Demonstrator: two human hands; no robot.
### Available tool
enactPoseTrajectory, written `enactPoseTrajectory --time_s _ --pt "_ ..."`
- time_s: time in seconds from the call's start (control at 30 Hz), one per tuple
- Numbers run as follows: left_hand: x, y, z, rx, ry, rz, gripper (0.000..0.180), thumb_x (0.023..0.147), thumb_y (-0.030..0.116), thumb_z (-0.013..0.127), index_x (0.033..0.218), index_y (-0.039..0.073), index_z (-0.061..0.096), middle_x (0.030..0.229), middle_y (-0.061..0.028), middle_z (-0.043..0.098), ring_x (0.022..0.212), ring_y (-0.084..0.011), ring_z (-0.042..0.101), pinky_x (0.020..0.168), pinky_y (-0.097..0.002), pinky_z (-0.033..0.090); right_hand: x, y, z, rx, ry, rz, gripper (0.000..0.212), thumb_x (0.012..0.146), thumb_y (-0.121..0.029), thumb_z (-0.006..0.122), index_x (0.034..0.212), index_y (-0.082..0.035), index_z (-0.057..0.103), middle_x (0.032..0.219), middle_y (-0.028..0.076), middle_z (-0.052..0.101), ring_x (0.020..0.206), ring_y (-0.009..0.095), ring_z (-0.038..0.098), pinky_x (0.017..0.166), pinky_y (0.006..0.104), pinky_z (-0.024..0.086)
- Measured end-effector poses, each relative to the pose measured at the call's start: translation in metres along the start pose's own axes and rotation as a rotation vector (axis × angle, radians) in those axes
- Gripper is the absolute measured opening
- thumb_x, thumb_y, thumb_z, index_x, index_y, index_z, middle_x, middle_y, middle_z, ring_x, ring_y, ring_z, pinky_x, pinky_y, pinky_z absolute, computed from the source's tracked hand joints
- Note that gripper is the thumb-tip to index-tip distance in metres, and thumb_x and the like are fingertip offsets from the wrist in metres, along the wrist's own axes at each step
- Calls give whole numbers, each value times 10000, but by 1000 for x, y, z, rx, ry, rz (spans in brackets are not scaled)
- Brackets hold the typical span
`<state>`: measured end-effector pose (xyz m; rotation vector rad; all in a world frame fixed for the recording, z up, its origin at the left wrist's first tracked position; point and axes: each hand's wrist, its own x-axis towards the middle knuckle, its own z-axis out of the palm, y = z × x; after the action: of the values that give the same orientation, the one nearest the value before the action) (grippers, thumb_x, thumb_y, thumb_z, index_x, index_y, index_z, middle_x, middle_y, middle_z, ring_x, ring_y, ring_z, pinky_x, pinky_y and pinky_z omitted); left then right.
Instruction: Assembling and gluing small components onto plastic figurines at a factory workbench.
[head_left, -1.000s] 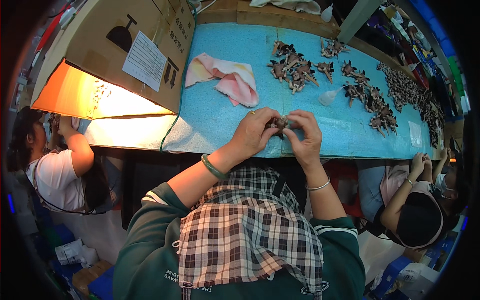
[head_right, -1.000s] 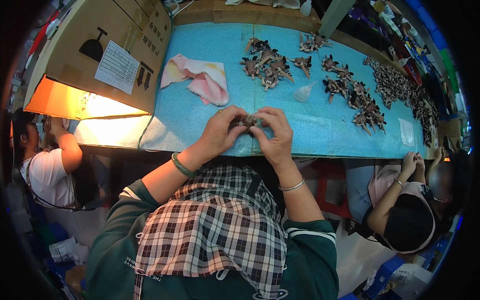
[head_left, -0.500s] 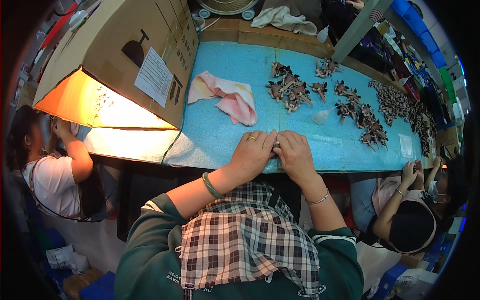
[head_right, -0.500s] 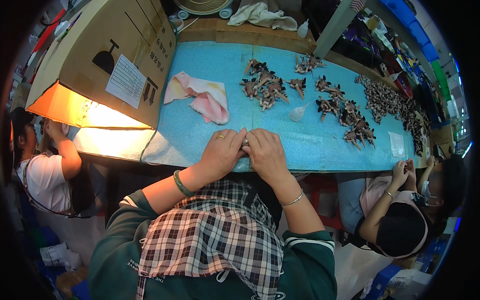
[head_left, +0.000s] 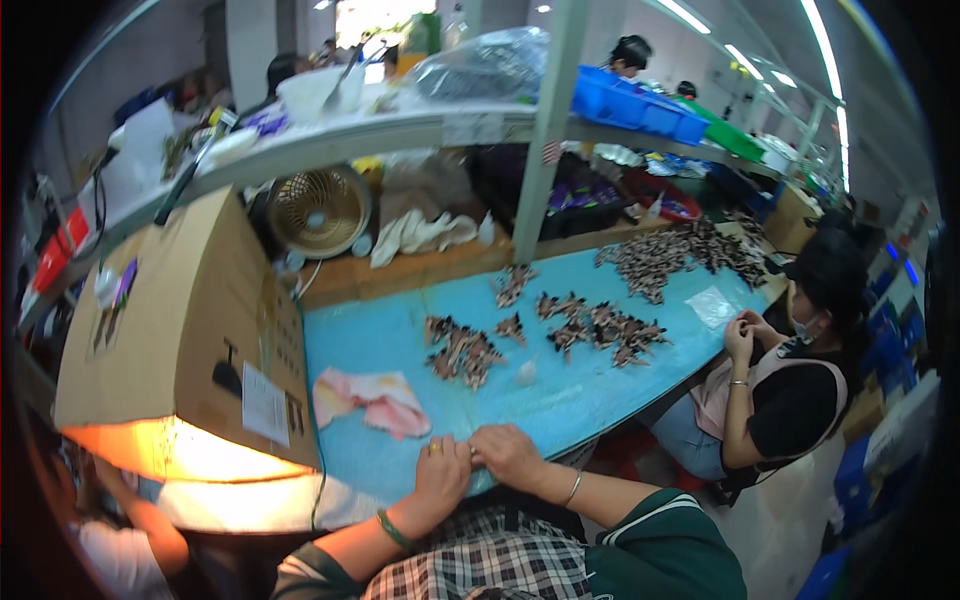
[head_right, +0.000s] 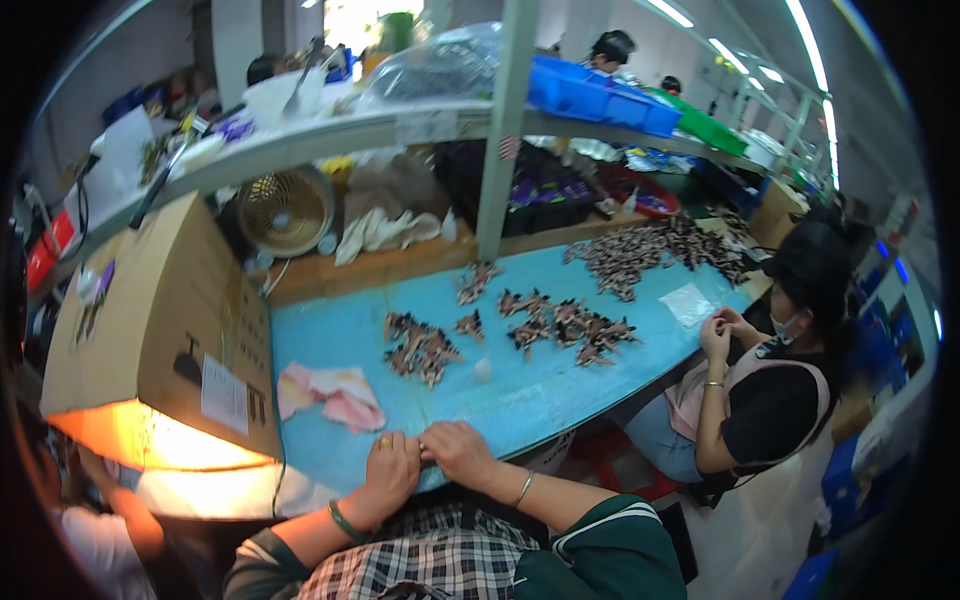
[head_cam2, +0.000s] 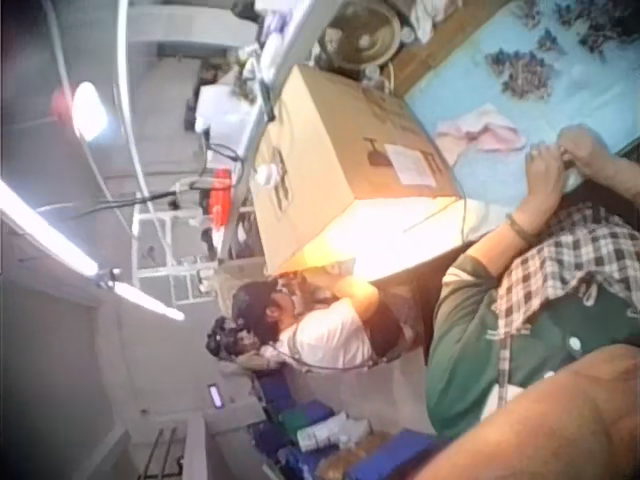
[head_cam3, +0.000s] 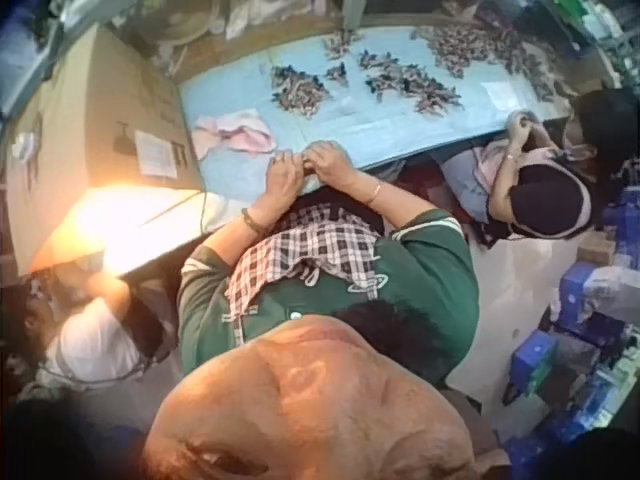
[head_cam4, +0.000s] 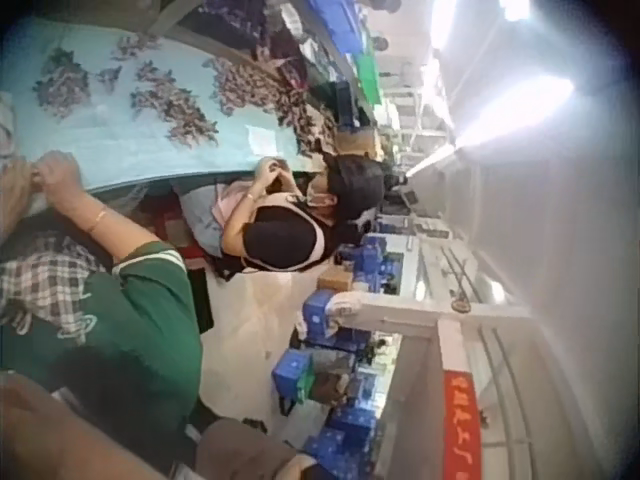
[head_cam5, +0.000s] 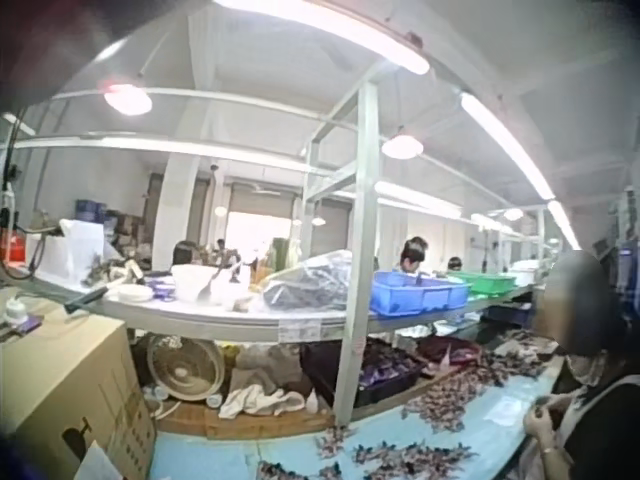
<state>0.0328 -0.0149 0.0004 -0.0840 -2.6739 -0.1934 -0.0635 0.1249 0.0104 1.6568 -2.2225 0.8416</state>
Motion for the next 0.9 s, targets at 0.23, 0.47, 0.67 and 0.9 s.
enactPoseTrajectory --time_s 0.23,0.47,0.67,0.9 --pt "6 -11 6 31 66 65 122 769 152 583 787 82 484 762 -109 511 719 -262 525 609 -380 422 5 -1 4 -23 68 34 189 774 -178 650 922 -94 569 851 44 573 816 226 592 696 339 423" --pt "4 -8 10 53 91 54 128 770 171 588 768 84 495 752 -102 521 709 -254 535 605 -378 427 -2 2 11 -15 64 54 187 807 -192 637 952 -96 570 877 43 588 833 226 598 713 339 424" --pt "4 -5 7 52 68 42 113 773 167 584 769 87 504 758 -99 523 711 -253 538 606 -378 430 -5 1 12 -13 43 72 188 813 -196 634 959 -96 570 883 44 592 842 228 595 717 343 422" --pt "5 -8 12 59 64 37 96 777 158 573 765 89 508 759 -100 523 716 -254 538 609 -380 429 -2 2 11 -10 65 53 189 813 -203 635 950 -95 563 878 43 588 845 228 590 712 347 419"
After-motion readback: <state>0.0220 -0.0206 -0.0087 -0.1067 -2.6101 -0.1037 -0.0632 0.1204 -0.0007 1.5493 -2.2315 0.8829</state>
